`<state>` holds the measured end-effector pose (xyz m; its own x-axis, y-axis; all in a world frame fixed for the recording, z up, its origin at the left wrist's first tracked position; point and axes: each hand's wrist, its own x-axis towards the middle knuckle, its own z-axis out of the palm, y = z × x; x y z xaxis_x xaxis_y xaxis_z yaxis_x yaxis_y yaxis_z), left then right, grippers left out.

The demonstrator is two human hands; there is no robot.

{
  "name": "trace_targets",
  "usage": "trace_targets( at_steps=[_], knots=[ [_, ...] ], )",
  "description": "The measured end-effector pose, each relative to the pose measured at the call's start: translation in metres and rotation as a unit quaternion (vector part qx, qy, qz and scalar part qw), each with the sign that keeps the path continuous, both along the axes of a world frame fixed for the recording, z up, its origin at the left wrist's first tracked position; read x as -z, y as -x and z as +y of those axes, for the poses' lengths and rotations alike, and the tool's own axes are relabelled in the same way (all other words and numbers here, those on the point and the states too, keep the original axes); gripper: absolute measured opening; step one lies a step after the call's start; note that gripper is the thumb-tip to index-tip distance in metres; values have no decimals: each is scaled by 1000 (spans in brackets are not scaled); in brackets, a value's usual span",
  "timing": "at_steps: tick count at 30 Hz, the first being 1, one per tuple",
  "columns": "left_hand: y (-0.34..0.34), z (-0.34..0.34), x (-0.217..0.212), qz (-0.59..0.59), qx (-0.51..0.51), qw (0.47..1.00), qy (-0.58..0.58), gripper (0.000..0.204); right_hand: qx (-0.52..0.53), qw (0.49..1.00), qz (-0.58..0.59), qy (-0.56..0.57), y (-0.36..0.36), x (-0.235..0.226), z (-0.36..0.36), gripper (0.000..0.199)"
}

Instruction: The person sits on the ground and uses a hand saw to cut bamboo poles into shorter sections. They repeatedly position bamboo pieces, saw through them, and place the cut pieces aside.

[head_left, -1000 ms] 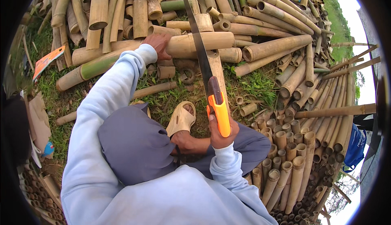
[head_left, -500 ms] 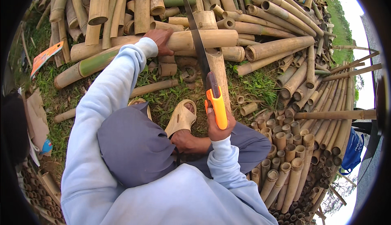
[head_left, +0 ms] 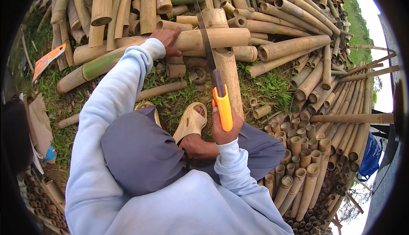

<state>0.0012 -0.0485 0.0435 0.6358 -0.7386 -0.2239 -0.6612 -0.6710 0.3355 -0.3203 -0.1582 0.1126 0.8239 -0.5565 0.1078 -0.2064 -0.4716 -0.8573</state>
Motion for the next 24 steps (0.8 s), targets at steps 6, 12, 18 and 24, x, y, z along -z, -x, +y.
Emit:
trace_targets(
  at_steps=[6,12,18,24],
  knots=[
    [1,3,0,5,1,1000,-10,67,-4,999,14,38,30,1,14,7],
    [-3,1,3,0,0,1000,7,68,-25,999,-4,-32,-1,7,-9,13],
    [-3,2,3,2,-1,1000,-5,72,-43,999,7,27,34,-3,3,17],
    [-1,-1,4,11,1,1000,17,71,-20,999,40,-2,39,-2,1,24]
  ],
)
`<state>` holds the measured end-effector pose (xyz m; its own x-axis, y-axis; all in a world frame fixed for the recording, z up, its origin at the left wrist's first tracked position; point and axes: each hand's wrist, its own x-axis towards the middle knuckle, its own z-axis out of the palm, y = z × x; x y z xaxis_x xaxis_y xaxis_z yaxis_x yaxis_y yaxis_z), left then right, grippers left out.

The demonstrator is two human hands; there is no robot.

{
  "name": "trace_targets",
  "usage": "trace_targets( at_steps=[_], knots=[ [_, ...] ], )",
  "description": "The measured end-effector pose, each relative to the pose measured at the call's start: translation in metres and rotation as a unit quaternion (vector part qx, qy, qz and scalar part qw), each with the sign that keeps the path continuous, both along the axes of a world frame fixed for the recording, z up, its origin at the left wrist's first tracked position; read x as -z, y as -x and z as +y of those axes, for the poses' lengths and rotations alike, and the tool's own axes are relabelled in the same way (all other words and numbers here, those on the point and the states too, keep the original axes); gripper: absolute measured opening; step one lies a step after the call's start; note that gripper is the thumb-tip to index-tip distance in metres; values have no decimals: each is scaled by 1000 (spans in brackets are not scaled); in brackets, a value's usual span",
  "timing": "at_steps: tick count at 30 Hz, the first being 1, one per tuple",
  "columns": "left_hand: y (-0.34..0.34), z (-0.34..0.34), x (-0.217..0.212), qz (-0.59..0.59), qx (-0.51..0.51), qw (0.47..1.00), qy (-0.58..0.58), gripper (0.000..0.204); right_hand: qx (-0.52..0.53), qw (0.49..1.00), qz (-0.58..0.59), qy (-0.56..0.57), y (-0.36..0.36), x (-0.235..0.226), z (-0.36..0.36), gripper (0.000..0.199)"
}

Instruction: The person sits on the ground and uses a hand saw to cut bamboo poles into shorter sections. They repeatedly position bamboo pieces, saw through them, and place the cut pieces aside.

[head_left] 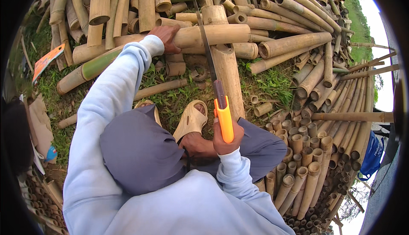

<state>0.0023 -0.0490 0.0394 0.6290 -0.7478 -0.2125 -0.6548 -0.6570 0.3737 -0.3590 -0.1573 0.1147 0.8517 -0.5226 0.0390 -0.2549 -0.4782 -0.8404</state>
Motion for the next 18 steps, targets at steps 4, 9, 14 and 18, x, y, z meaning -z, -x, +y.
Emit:
trace_targets(
  at_steps=[4,9,14,18],
  knots=[
    [-5,5,1,-3,13,1000,-23,71,-1,1000,-22,17,18,-7,5,16],
    [-5,-2,-1,-22,9,999,-22,73,15,999,-35,20,-5,-13,3,12],
    [-7,5,1,-15,16,1000,-9,70,1,999,-29,-26,-54,0,0,15],
    [-5,5,9,-10,13,1000,-9,68,-5,998,-51,44,9,-2,15,29]
  ],
)
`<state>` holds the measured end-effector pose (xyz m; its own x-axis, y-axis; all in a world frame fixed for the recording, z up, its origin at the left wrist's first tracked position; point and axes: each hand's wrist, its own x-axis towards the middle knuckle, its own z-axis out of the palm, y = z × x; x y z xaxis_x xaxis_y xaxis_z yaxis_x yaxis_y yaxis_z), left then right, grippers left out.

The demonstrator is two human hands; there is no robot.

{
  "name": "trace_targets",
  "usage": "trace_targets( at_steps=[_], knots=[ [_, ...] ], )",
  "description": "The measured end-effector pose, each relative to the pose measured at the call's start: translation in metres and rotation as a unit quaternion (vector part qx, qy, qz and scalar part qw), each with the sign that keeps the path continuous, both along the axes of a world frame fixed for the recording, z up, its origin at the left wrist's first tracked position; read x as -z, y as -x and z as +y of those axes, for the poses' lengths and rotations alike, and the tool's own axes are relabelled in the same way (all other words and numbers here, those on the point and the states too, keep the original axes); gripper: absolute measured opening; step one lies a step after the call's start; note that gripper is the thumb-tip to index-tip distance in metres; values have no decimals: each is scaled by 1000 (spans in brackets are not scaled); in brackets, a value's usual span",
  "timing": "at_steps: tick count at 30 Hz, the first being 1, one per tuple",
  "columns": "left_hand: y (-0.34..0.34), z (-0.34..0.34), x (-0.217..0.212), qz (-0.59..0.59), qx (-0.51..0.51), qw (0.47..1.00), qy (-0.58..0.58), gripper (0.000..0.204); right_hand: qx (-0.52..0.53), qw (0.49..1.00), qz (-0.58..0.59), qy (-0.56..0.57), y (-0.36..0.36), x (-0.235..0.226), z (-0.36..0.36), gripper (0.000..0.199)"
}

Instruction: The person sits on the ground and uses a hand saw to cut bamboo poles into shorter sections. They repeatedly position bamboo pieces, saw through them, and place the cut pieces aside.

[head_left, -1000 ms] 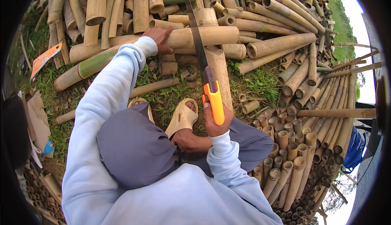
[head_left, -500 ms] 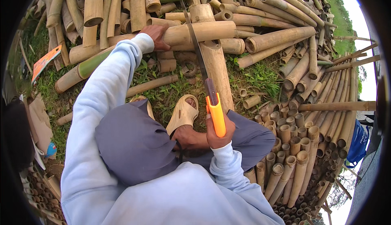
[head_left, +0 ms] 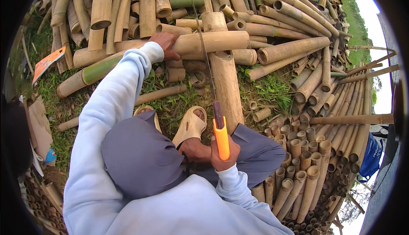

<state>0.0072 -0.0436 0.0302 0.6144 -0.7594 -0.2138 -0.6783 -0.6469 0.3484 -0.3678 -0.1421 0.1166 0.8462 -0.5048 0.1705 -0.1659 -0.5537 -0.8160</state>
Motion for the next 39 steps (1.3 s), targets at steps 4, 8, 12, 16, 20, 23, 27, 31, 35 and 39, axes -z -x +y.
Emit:
trace_targets(
  at_steps=[4,8,12,16,20,23,27,31,35,39],
  knots=[
    [-5,-1,0,10,-14,1000,2,66,0,1000,10,-22,-43,2,-12,16],
    [-7,2,-1,-5,-16,1000,6,67,4,996,31,-87,-59,3,-20,11],
    [2,-3,-11,-8,-13,1000,-17,71,14,999,-4,-37,-3,-6,-3,14],
    [-4,-7,-8,4,-15,1000,5,74,8,995,10,-103,-71,3,-17,11],
    [-4,0,-2,7,-16,1000,14,71,-4,999,18,-26,-44,11,-8,17],
    [-1,0,-1,2,-28,999,18,68,12,1000,-19,11,4,2,8,30],
    [-4,0,-3,4,-9,1000,8,70,25,998,35,-52,-62,12,-9,16],
    [-2,2,-7,-4,-8,1000,22,70,2,1000,2,-29,-49,18,-7,14],
    [-1,2,-1,-2,-17,1000,-2,71,24,999,-44,0,-3,13,5,15],
    [4,-6,-11,-7,-9,1000,7,72,15,997,-5,-76,-82,19,-13,7]
  ],
)
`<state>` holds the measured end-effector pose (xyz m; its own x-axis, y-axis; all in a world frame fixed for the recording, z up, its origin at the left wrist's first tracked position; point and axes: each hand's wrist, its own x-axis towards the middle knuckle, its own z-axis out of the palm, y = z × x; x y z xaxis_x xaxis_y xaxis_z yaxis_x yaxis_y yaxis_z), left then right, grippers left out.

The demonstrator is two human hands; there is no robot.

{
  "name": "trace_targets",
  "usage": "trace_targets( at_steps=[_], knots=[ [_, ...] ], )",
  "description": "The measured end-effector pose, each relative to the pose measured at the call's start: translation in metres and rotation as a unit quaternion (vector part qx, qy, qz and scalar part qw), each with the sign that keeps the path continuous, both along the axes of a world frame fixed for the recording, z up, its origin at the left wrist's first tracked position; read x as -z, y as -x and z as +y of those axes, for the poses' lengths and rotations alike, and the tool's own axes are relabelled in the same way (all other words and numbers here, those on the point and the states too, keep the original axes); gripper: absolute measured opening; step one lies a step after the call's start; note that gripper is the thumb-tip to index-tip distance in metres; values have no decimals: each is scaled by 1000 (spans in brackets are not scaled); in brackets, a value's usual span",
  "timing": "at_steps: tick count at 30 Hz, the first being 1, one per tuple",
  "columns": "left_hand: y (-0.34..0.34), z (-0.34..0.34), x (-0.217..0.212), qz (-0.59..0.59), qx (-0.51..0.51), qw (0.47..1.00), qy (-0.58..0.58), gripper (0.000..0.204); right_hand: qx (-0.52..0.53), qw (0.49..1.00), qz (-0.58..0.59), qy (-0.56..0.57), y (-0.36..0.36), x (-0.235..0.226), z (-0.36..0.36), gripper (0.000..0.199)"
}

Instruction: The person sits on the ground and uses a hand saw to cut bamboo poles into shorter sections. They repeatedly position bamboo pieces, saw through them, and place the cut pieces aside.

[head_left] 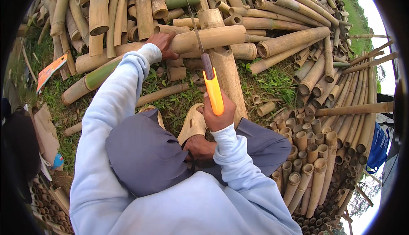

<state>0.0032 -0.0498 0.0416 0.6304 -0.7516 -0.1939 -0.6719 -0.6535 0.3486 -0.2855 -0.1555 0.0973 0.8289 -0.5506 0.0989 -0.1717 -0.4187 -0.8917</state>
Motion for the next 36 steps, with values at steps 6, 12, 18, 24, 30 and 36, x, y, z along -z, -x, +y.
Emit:
trace_targets(
  at_steps=[6,12,18,24,30,36],
  knots=[
    [0,11,12,-1,-16,1000,4,71,-5,998,5,60,70,-12,18,19],
    [-3,2,7,8,-10,999,-29,71,-17,999,21,27,39,-3,7,14],
    [-2,15,17,-12,-14,1000,12,68,-21,998,23,52,81,-30,9,22],
    [9,8,2,12,-1,1000,-6,71,16,999,22,-28,17,-23,-4,10],
    [2,10,12,16,-39,999,35,70,143,971,-103,162,47,-34,-13,13],
    [8,9,14,-3,-27,998,50,69,339,926,-35,160,54,35,-124,16]
  ],
)
